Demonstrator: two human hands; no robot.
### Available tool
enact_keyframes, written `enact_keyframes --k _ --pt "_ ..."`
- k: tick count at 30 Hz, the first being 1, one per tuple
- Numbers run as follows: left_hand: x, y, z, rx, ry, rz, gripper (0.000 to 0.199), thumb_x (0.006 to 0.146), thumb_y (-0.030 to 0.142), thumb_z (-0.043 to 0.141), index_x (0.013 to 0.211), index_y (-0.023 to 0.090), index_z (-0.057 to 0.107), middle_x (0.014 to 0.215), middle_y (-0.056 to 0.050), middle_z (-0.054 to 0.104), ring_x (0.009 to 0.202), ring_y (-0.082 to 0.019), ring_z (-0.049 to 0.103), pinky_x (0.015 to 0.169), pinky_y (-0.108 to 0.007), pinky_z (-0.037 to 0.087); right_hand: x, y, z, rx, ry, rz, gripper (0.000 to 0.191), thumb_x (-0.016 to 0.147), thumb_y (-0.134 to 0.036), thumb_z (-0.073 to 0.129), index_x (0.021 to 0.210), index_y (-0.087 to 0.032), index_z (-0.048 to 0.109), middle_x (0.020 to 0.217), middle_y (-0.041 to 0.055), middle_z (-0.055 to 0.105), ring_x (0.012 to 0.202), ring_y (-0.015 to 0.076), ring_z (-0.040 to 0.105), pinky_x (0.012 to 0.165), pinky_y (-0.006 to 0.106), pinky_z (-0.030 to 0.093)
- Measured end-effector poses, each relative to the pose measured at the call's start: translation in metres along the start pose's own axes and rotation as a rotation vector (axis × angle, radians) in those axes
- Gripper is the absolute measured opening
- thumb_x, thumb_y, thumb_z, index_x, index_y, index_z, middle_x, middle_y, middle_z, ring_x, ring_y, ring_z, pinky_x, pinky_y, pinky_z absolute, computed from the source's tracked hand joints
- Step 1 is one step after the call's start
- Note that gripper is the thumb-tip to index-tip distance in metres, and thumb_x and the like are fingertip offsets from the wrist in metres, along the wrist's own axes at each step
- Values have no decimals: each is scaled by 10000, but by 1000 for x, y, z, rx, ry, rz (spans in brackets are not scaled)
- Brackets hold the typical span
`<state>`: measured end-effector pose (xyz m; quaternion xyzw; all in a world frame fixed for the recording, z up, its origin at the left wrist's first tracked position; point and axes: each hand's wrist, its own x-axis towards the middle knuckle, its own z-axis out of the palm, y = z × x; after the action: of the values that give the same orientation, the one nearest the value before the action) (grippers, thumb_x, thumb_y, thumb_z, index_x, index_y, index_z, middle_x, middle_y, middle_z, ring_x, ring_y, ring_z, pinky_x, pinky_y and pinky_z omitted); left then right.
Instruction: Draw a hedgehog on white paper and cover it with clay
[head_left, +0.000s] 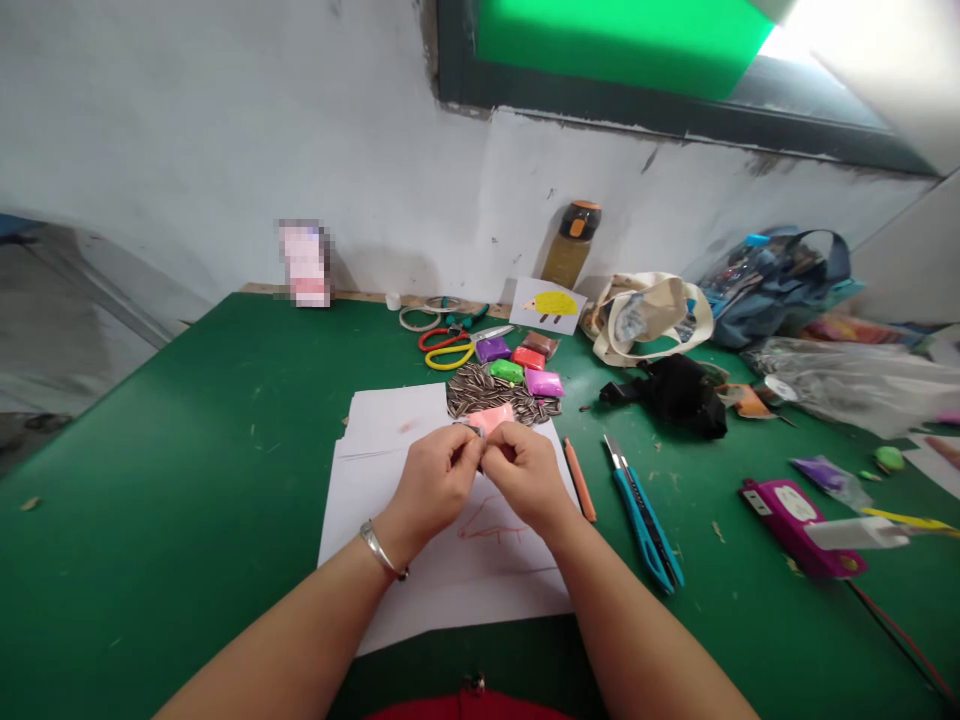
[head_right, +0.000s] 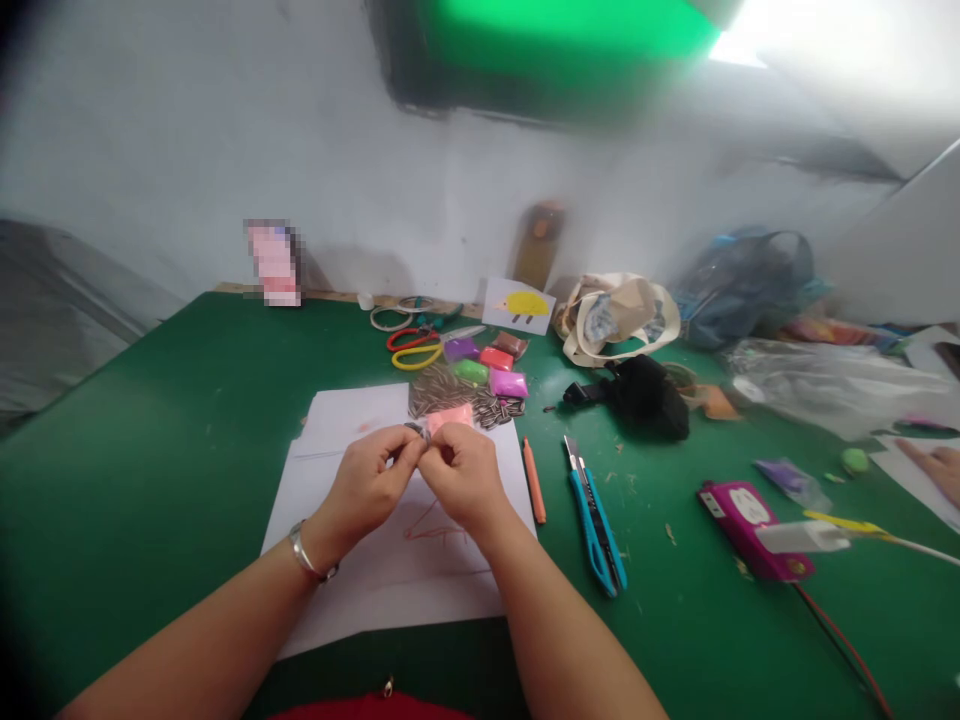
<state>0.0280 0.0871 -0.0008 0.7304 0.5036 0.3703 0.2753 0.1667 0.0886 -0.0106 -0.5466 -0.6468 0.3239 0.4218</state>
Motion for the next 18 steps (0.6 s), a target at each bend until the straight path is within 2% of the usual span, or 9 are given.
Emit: enact_keyframes --k 3,7,11,14,18 --pt "0 -4 -3 24 -45 25 258 896 224 440 659 179 533 631 14 536 605 -128 477 579 -244 348 0 2 -8 -31 -178 -22 159 756 -214 507 604 -188 544 571 -37 499 554 103 424 520 227 300" --pt "0 -7 -3 99 -109 89 253 903 221 427 669 186 519 665 0 553 632 -140 489 603 -257 359 -1 4 -13 -125 -260 -59 212 751 -180 490 547 -182 548 531 -36 504 528 98 430 493 224 273" --pt "-2 -6 -2 131 -147 118 265 901 202 415 648 189 491 653 0 537 623 -139 480 584 -258 354 0 4 -16 -57 -406 -12 249 746 -163 458 528 -179 576 501 -37 535 502 94 468 476 207 301" --pt "-3 -4 -2 129 -151 137 271 900 194 409 638 191 480 638 5 524 607 -137 469 568 -255 350 2 4 -18 0 -394 51 252 731 -179 459 500 -177 558 479 -34 536 467 92 483 448 199 318" --pt "-4 4 -3 115 -80 161 262 895 194 417 639 190 474 640 3 523 608 -136 472 575 -252 354 5 4 -20 142 -335 270 222 689 -186 442 499 -174 555 458 -29 533 390 92 481 386 197 339"
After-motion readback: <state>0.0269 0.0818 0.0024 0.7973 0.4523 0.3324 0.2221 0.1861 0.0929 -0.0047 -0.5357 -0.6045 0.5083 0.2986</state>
